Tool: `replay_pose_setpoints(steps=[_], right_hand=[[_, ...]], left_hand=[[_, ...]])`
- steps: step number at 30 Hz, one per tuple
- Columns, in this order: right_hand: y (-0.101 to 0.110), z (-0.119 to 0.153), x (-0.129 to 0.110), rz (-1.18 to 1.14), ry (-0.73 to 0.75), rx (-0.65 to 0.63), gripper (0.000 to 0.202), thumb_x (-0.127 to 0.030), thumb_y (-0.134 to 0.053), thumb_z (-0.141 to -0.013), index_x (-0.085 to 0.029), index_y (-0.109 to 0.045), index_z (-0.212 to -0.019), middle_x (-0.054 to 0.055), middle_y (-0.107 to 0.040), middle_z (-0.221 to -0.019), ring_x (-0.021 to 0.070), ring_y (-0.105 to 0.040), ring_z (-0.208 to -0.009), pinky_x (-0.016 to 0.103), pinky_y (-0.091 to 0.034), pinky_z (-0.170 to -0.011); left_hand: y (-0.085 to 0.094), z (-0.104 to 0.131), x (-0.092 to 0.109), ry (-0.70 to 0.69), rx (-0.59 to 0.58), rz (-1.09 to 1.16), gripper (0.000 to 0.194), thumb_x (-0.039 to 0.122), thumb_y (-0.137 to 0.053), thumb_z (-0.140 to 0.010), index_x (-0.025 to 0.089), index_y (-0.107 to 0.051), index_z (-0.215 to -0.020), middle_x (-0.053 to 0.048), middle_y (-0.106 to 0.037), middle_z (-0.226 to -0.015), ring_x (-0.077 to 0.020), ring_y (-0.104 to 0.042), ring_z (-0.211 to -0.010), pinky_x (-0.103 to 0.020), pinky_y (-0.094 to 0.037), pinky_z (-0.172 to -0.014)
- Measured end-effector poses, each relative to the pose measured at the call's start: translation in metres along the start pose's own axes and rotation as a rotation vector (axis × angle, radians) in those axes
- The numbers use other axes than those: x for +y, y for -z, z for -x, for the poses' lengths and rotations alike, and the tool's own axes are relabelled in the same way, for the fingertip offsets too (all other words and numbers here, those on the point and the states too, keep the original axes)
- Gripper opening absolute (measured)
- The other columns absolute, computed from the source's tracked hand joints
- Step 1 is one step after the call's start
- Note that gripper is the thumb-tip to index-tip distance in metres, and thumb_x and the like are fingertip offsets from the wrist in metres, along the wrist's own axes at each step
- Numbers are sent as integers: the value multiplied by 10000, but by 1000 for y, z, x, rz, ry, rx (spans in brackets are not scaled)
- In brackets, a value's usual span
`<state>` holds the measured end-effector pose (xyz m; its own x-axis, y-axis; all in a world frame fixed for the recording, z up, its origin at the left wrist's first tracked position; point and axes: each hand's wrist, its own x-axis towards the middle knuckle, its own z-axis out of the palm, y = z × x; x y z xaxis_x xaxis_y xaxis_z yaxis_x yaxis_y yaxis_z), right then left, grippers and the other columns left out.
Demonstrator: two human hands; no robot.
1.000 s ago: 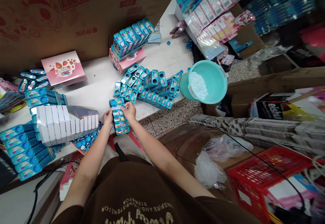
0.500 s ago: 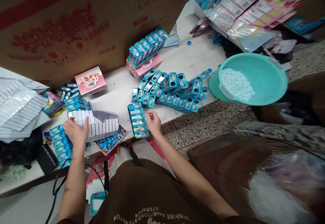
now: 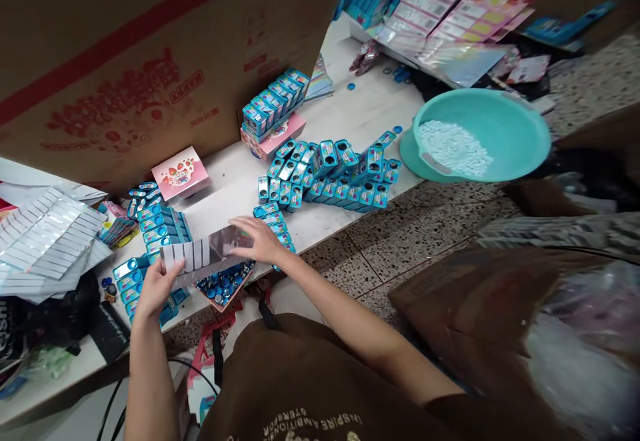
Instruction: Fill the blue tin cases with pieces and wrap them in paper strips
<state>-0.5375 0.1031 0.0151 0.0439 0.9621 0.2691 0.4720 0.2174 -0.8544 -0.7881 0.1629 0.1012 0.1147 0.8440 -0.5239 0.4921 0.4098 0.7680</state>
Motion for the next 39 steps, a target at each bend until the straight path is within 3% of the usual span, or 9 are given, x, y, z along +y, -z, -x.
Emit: replay_pose_setpoints(steps=[3,6,11,13,15,20,27,33,39], right_hand=[[4,-15,-20,-11,119,-115,614,-450,-746,-648,-197,-566,-1178,102,-610,-1187,236,-526,-1131,408,-377,-984],[2,-18,-29,-135,-5,-160,275,-375,-677,-746,-190,-663,-948,41,-693,-924,175,-622,-872,330,-454,-839],[-5,-8,-35,-216,-26,-275,138,-290,-622,-802,-180,-705,-811,1,-691,-731,127,-606,-668,258,-444,-709],[-5,-4,-39,-177,21,-294,115,-268,-635,-794,-189,-713,-823,4,-697,-722,132,-606,-677,266,-436,-738],[-5,1,-45,-175,5,-280,126,-274,-621,-806,-196,-715,-838,4,-702,-728,134,-610,-685,258,-440,-724],[0,7,-55,-74,20,-156,166,-300,-629,-808,-209,-706,-924,14,-708,-769,147,-622,-732,267,-451,-734],[-5,13,-61,238,329,-38,208,-308,-535,-881,-241,-679,-1014,39,-701,-958,166,-603,-886,339,-444,-840],[-14,30,-60,306,337,32,241,-241,-504,-893,-222,-661,-1075,54,-686,-1054,174,-606,-966,338,-479,-866],[-18,38,-61,291,304,60,237,-239,-510,-891,-214,-671,-1062,48,-690,-1060,171,-621,-967,323,-499,-878]], left_hand=[[0,16,1,-5,-17,70,552,548,-740,-555,153,-645,-929,-87,-699,-894,-225,-637,-800,-330,-507,-730],[1,21,0,-72,49,17,601,571,-704,-586,167,-610,-1022,-91,-680,-945,-234,-636,-816,-356,-508,-742],[-6,33,17,-580,419,-544,730,481,-710,-626,207,-483,-1264,-145,-480,-1324,-329,-402,-1248,-487,-284,-1040],[-11,37,25,-726,312,-704,580,437,-681,-680,243,-546,-1209,-117,-499,-1319,-321,-365,-1279,-497,-153,-1091],[-17,37,29,-772,97,-762,340,404,-613,-753,268,-634,-1064,-86,-630,-1130,-292,-502,-1140,-489,-129,-1093],[-23,28,25,-702,-102,-705,216,402,-534,-805,257,-691,-839,-50,-692,-776,-224,-603,-768,-438,-260,-1022],[-31,26,23,-595,-130,-547,246,428,-561,-761,244,-720,-800,-52,-679,-690,-227,-568,-689,-362,-406,-783],[-36,26,20,-382,-205,-201,164,375,-675,-651,223,-719,-691,-27,-679,-664,-207,-578,-645,-300,-446,-683],[-36,22,14,-350,-293,-233,251,400,-601,-733,178,-713,-766,-31,-685,-718,-188,-589,-662,-260,-447,-638]])
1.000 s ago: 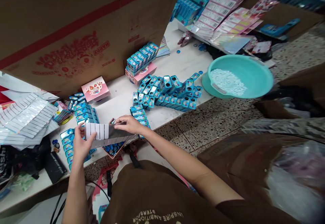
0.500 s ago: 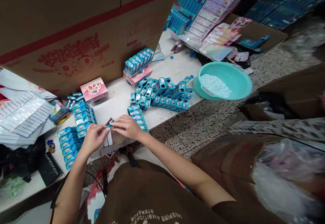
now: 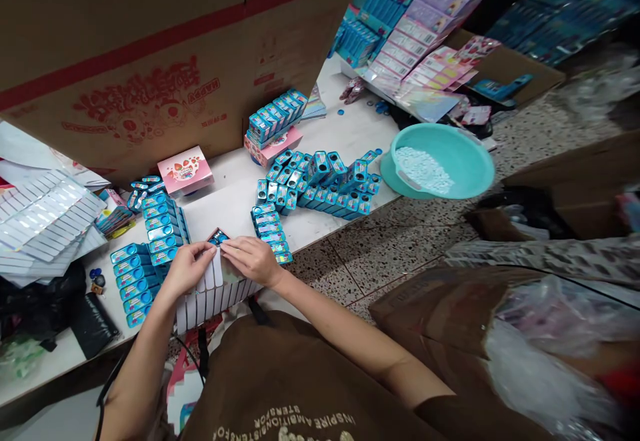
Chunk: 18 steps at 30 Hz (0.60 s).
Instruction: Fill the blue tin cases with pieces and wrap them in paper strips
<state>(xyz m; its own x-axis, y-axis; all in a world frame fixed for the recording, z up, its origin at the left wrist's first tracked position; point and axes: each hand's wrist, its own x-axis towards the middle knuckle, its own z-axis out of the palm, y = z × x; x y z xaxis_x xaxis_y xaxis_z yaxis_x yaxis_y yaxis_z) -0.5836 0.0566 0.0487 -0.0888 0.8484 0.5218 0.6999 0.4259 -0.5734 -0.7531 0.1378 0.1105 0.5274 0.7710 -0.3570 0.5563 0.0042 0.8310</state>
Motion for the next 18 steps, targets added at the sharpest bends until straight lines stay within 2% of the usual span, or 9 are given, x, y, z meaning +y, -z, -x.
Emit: replay_pose_setpoints(steps=[7,11,15,18], right_hand=[[1,0,0,52,43,96,230,-210,-530,-874,-189,-671,-1054,54,-695,-1052,165,-634,-948,312,-520,-864],[1,-2,2,45,40,124,198,-208,-536,-868,-195,-680,-1003,49,-698,-1036,163,-639,-934,312,-529,-845],[-1,-4,4,0,19,143,156,-198,-530,-869,-193,-680,-909,58,-707,-954,160,-643,-888,314,-533,-804],[0,-4,5,-32,23,136,137,-185,-534,-865,-180,-670,-881,62,-705,-906,163,-640,-851,313,-527,-779]], left_hand=[[-1,-3,6,59,-47,75,368,474,-583,-740,143,-695,-858,-30,-686,-782,-175,-589,-714,-250,-449,-683],[1,-6,6,67,-76,44,378,480,-545,-765,141,-680,-864,-23,-674,-780,-166,-578,-716,-243,-436,-678],[3,-9,2,30,-85,-73,373,476,-501,-790,151,-676,-848,-21,-665,-755,-171,-571,-700,-256,-424,-661],[4,-14,-1,-52,-38,-317,351,438,-457,-824,174,-684,-866,-40,-681,-772,-197,-577,-735,-312,-415,-739]])
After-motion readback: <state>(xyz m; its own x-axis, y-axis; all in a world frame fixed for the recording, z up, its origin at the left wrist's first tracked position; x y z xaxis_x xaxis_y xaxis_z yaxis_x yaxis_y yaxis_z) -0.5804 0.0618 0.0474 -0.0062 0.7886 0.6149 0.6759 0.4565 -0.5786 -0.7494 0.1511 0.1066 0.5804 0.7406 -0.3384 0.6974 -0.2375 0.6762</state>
